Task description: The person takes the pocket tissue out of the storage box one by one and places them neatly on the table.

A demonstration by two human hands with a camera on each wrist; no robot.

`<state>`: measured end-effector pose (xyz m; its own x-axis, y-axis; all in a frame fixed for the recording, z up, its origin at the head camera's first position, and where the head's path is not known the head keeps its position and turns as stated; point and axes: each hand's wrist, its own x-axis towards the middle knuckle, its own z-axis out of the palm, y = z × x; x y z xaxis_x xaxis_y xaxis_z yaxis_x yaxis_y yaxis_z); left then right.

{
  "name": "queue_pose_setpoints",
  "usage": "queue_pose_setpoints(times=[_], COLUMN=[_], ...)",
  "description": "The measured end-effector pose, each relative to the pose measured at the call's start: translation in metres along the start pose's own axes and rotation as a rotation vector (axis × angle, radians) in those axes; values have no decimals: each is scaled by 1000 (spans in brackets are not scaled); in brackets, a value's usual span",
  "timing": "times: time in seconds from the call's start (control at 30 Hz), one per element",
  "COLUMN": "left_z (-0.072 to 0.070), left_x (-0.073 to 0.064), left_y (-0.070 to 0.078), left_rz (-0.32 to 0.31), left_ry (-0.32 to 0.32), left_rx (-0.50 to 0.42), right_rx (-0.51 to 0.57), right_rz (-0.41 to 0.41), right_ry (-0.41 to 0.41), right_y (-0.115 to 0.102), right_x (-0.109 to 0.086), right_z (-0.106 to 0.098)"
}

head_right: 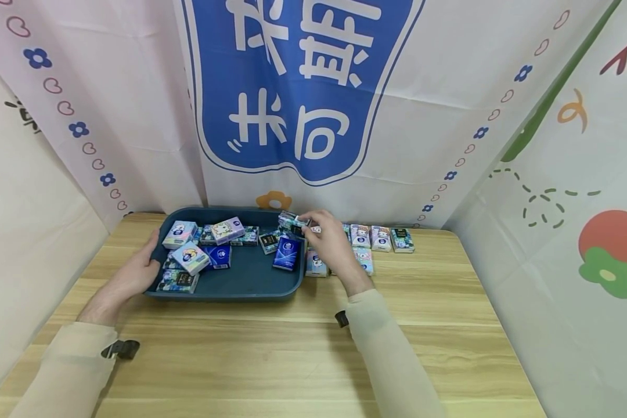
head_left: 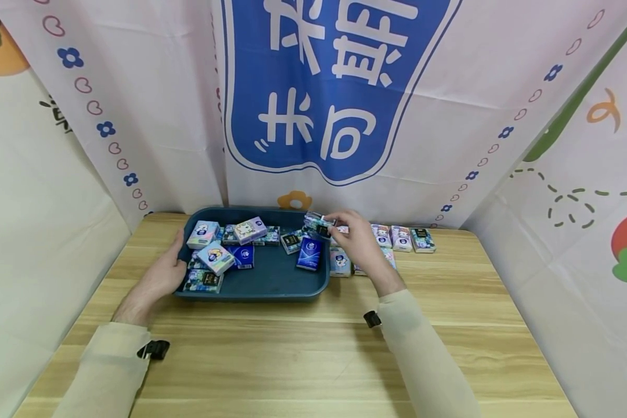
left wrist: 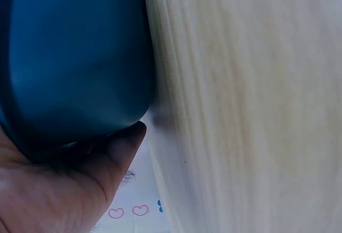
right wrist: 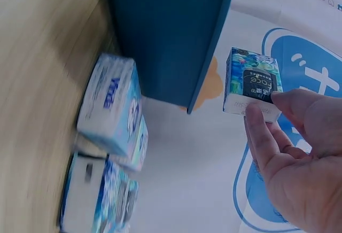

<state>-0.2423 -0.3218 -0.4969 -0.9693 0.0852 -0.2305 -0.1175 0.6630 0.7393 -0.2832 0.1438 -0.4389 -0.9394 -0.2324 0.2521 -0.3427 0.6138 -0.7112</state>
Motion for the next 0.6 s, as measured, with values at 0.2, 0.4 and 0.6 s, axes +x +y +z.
queue_pose_setpoints(times=[0.2,0.4,0.6], left_z=[0,0,0], left_x=[-1,-1,-2], left_y=[0,0,1], left_rz=[16,31,37], left_ry=[5,8,10], left_rx=[-10,-9,4], right_rx=[-18,-26,-37], right_rz=[3,36,54], right_ry=[18,32,38], right_y=[5,14,25], right_x=[-9,-17,-24], right_z=[-14,-27,-40])
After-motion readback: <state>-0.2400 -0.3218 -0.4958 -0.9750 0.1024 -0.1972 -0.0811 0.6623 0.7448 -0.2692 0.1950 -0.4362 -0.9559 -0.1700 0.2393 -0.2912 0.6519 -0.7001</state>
